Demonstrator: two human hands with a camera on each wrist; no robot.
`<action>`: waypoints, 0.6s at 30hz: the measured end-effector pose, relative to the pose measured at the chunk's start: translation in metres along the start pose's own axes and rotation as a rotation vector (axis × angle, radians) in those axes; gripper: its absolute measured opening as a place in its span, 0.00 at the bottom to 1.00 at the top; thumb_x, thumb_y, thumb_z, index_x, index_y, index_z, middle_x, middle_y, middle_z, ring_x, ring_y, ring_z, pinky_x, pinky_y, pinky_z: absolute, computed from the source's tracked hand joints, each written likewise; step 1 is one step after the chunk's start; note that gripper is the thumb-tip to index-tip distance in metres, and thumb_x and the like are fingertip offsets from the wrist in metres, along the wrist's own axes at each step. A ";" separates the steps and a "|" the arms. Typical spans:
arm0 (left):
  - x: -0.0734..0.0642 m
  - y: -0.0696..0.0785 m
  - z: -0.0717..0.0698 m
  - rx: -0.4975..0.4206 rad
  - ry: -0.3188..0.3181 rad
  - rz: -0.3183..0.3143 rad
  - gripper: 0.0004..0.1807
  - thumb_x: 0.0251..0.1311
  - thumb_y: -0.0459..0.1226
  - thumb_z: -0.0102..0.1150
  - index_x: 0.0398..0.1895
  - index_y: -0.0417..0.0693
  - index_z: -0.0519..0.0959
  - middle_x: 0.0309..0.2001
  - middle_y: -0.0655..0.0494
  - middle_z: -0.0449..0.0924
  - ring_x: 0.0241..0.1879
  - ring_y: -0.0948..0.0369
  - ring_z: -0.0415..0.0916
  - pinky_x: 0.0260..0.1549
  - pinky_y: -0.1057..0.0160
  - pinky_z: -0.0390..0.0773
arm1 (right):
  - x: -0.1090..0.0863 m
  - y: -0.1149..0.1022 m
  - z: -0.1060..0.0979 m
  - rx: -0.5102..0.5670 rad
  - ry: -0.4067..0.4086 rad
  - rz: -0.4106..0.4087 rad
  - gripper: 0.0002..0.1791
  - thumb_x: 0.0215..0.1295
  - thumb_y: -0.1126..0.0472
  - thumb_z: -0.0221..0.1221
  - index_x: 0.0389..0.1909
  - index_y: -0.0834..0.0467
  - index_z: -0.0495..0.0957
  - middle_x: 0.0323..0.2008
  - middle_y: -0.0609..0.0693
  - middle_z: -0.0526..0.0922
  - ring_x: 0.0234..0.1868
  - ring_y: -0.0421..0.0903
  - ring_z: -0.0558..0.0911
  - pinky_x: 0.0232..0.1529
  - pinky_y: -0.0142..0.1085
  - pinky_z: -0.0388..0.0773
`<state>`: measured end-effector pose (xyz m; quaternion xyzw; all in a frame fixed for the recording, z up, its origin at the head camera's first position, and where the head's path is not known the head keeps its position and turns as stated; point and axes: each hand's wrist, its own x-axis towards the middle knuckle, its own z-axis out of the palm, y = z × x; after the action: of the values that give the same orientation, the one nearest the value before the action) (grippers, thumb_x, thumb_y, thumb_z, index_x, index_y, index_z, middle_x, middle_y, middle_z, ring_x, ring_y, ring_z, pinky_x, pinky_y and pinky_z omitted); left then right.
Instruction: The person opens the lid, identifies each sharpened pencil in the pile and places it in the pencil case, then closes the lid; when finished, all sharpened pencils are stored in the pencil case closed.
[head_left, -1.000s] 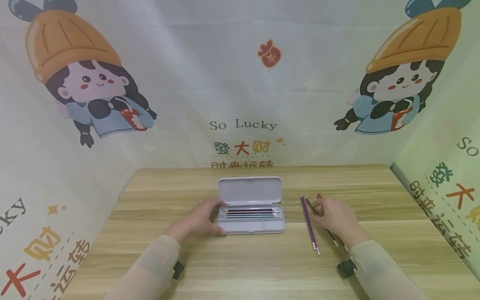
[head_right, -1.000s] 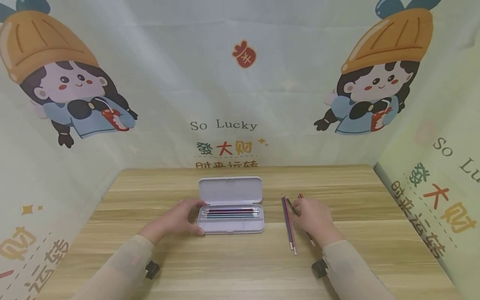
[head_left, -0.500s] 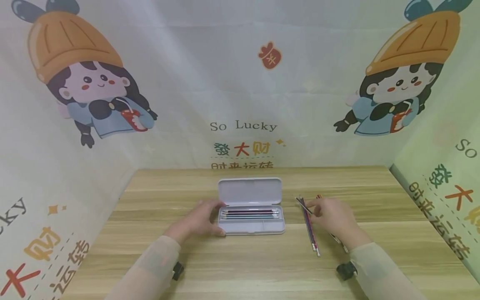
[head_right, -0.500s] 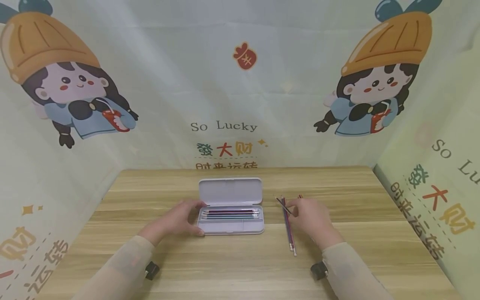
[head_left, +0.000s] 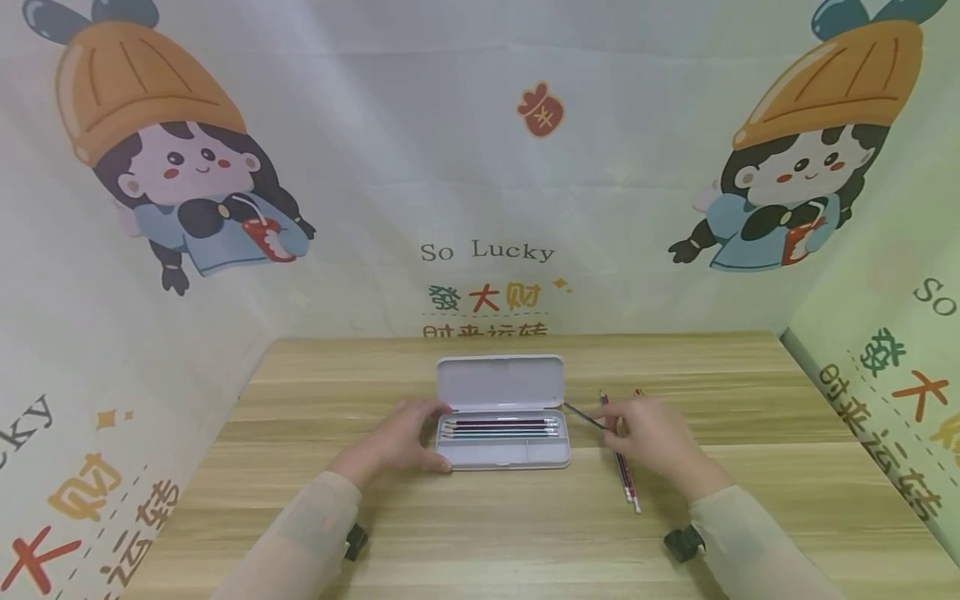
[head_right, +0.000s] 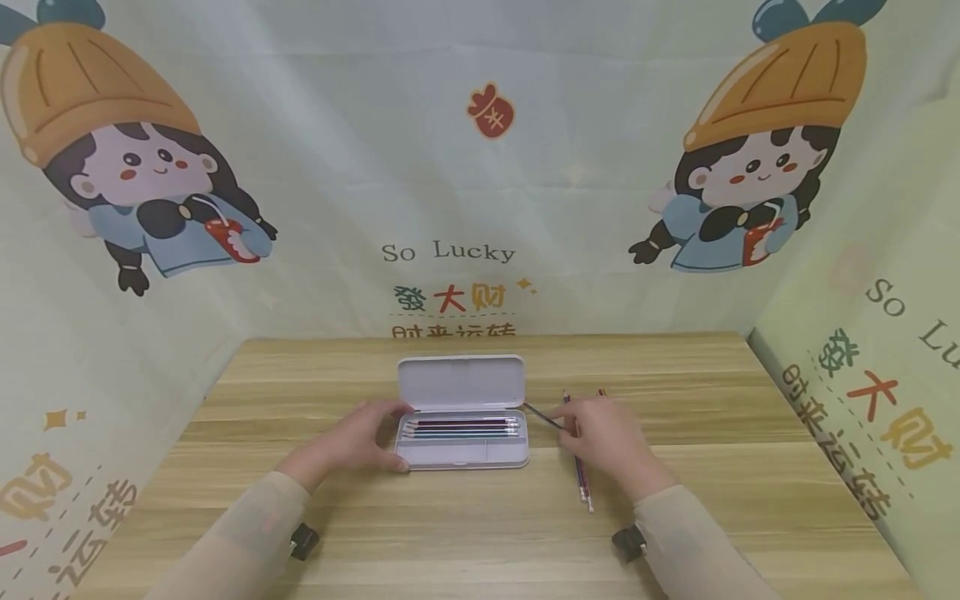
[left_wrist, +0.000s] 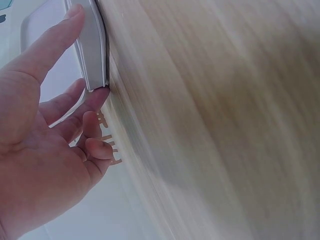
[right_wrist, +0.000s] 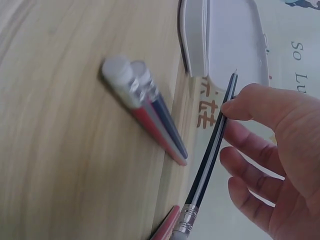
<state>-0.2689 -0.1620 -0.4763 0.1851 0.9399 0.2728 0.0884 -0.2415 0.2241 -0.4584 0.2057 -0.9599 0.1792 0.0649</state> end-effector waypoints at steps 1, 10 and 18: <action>0.000 0.000 0.000 -0.001 0.000 0.001 0.49 0.38 0.43 0.86 0.68 0.45 0.74 0.68 0.43 0.75 0.70 0.45 0.68 0.74 0.43 0.66 | 0.001 -0.001 0.001 -0.003 0.001 -0.016 0.16 0.57 0.63 0.69 0.48 0.50 0.89 0.24 0.34 0.80 0.21 0.32 0.69 0.20 0.27 0.65; -0.002 0.002 -0.002 -0.008 -0.007 0.001 0.48 0.40 0.43 0.85 0.69 0.44 0.73 0.69 0.43 0.74 0.71 0.44 0.67 0.76 0.43 0.64 | 0.014 -0.012 0.009 0.029 -0.024 -0.046 0.13 0.59 0.62 0.69 0.45 0.48 0.90 0.27 0.37 0.84 0.22 0.31 0.71 0.20 0.27 0.68; -0.002 0.003 -0.002 -0.011 -0.010 0.002 0.49 0.39 0.43 0.85 0.69 0.45 0.73 0.70 0.43 0.74 0.72 0.44 0.66 0.76 0.42 0.63 | 0.028 -0.021 0.016 0.020 0.024 -0.164 0.11 0.57 0.63 0.70 0.41 0.50 0.91 0.28 0.39 0.86 0.23 0.31 0.72 0.21 0.26 0.68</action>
<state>-0.2665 -0.1618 -0.4729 0.1869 0.9378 0.2772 0.0938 -0.2586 0.1898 -0.4606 0.2821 -0.9371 0.1853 0.0887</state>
